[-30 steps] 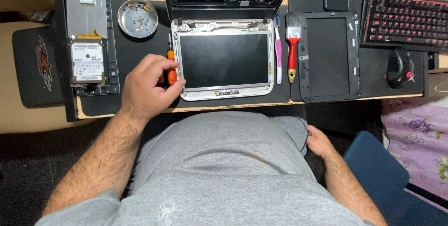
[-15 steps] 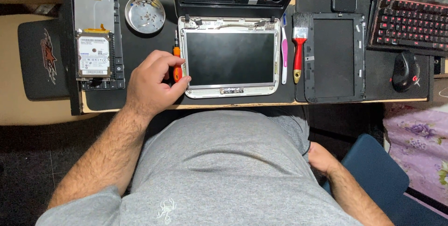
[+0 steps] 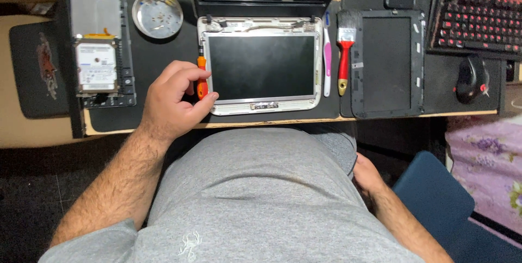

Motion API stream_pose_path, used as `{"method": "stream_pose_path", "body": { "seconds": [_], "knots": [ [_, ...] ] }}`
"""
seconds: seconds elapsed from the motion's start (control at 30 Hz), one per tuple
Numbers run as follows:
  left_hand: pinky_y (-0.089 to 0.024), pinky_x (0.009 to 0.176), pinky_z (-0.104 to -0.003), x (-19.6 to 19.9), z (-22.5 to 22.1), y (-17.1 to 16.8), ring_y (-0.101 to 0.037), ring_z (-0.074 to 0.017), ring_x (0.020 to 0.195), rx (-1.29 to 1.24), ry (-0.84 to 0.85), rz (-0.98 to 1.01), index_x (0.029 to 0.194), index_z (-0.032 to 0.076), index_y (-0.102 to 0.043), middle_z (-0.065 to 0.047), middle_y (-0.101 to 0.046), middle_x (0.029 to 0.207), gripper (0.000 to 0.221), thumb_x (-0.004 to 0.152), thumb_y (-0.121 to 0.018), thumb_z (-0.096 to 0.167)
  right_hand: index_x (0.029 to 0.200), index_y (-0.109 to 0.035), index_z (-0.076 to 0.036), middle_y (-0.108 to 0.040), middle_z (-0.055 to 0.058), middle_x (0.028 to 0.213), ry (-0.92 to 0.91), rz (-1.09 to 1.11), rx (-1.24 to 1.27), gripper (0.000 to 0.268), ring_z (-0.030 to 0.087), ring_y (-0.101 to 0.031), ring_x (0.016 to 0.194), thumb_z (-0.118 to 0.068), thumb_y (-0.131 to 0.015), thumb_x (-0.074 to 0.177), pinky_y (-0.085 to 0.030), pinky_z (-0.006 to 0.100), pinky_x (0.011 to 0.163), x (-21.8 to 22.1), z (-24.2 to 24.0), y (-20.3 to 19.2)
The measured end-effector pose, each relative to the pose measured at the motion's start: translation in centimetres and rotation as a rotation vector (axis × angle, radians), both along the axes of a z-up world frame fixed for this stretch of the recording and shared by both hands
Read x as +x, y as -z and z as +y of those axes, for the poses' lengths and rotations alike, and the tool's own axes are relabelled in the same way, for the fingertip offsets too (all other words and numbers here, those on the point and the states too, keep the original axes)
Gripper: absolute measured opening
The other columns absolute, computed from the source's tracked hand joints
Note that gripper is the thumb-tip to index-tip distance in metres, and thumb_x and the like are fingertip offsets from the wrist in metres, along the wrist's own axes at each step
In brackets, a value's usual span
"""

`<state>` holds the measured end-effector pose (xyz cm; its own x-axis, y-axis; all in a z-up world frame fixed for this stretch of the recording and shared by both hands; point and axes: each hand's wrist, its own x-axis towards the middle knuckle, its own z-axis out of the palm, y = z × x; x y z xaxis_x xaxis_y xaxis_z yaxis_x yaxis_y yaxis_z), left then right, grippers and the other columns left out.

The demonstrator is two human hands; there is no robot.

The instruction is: The person is disassembling a laptop screen assembly by removing screws with a screwdriver and prying off the plastic bezel.

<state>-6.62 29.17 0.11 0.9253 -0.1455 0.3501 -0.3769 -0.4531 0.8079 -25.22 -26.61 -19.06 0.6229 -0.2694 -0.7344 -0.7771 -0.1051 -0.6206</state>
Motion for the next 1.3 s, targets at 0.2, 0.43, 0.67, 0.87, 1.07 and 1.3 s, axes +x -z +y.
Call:
{"method": "stream_pose_path", "body": {
  "seconds": [0.2, 0.43, 0.67, 0.87, 1.07, 1.3],
  "knots": [
    [-0.053, 0.064, -0.039, 0.7, -2.6, -1.9, -0.063, -0.0275, 0.068, -0.038, 0.085, -0.039, 0.116, 0.009, -0.075, -0.013, -0.069, 0.105, 0.034, 0.084, -0.086, 0.014, 0.112, -0.076, -0.006, -0.076, 0.018, 0.098, -0.198, -0.030, -0.105, 0.030, 0.033, -0.071, 0.096, -0.024, -0.080, 0.089, -0.055, 0.052, 0.091, -0.3, -1.8, 0.5],
    [-0.053, 0.065, -0.039, 2.1, -6.1, -3.1, -0.064, -0.0252, 0.067, -0.116, 0.225, 0.059, 0.117, 0.010, -0.073, -0.011, -0.069, 0.107, 0.040, 0.080, -0.086, 0.014, 0.104, -0.079, -0.006, -0.080, 0.015, 0.092, -0.390, -0.061, -0.198, 0.029, 0.029, -0.073, 0.094, -0.024, -0.086, 0.082, -0.055, 0.049, 0.092, -0.3, -3.9, 2.8],
    [-0.054, 0.064, -0.039, 2.8, -8.8, -4.3, -0.066, -0.0256, 0.065, -0.135, 0.408, 0.114, 0.117, 0.010, -0.073, -0.011, -0.071, 0.108, 0.038, 0.082, -0.085, 0.018, 0.102, -0.075, -0.005, -0.077, 0.016, 0.091, -0.387, -0.096, -0.301, 0.030, 0.031, -0.071, 0.100, -0.026, -0.084, 0.084, -0.051, 0.046, 0.093, 1.3, -2.9, 4.2],
    [-0.056, 0.065, -0.041, 3.2, -10.0, -4.8, -0.067, -0.0290, 0.068, -0.064, 0.505, 0.206, 0.120, 0.008, -0.070, -0.015, -0.070, 0.114, 0.040, 0.083, -0.083, 0.018, 0.101, -0.076, -0.002, -0.078, 0.020, 0.093, -0.574, 0.005, -0.343, 0.026, 0.036, -0.072, 0.101, -0.023, -0.077, 0.085, -0.053, 0.048, 0.093, 2.3, 2.1, -1.9],
    [-0.058, 0.066, -0.040, 4.3, -10.8, -5.8, -0.068, -0.0291, 0.072, -0.005, 0.609, 0.298, 0.124, 0.006, -0.067, -0.018, -0.069, 0.117, 0.046, 0.083, -0.082, 0.018, 0.097, -0.079, -0.003, -0.079, 0.020, 0.089, -0.890, 0.160, -0.452, 0.026, 0.038, -0.075, 0.098, -0.024, -0.070, 0.086, -0.057, 0.049, 0.087, 3.0, 3.4, -7.4],
    [-0.060, 0.060, -0.037, 6.6, -11.6, -5.6, -0.067, -0.0270, 0.076, -0.023, 0.765, 0.331, 0.134, 0.007, -0.059, -0.016, -0.064, 0.126, 0.061, 0.078, -0.080, 0.018, 0.100, -0.081, -0.003, -0.080, 0.026, 0.093, -1.214, 0.265, -0.658, 0.030, 0.045, -0.076, 0.098, -0.024, -0.062, 0.092, -0.060, 0.052, 0.086, 12.2, 10.7, -22.6]
  ]
}}
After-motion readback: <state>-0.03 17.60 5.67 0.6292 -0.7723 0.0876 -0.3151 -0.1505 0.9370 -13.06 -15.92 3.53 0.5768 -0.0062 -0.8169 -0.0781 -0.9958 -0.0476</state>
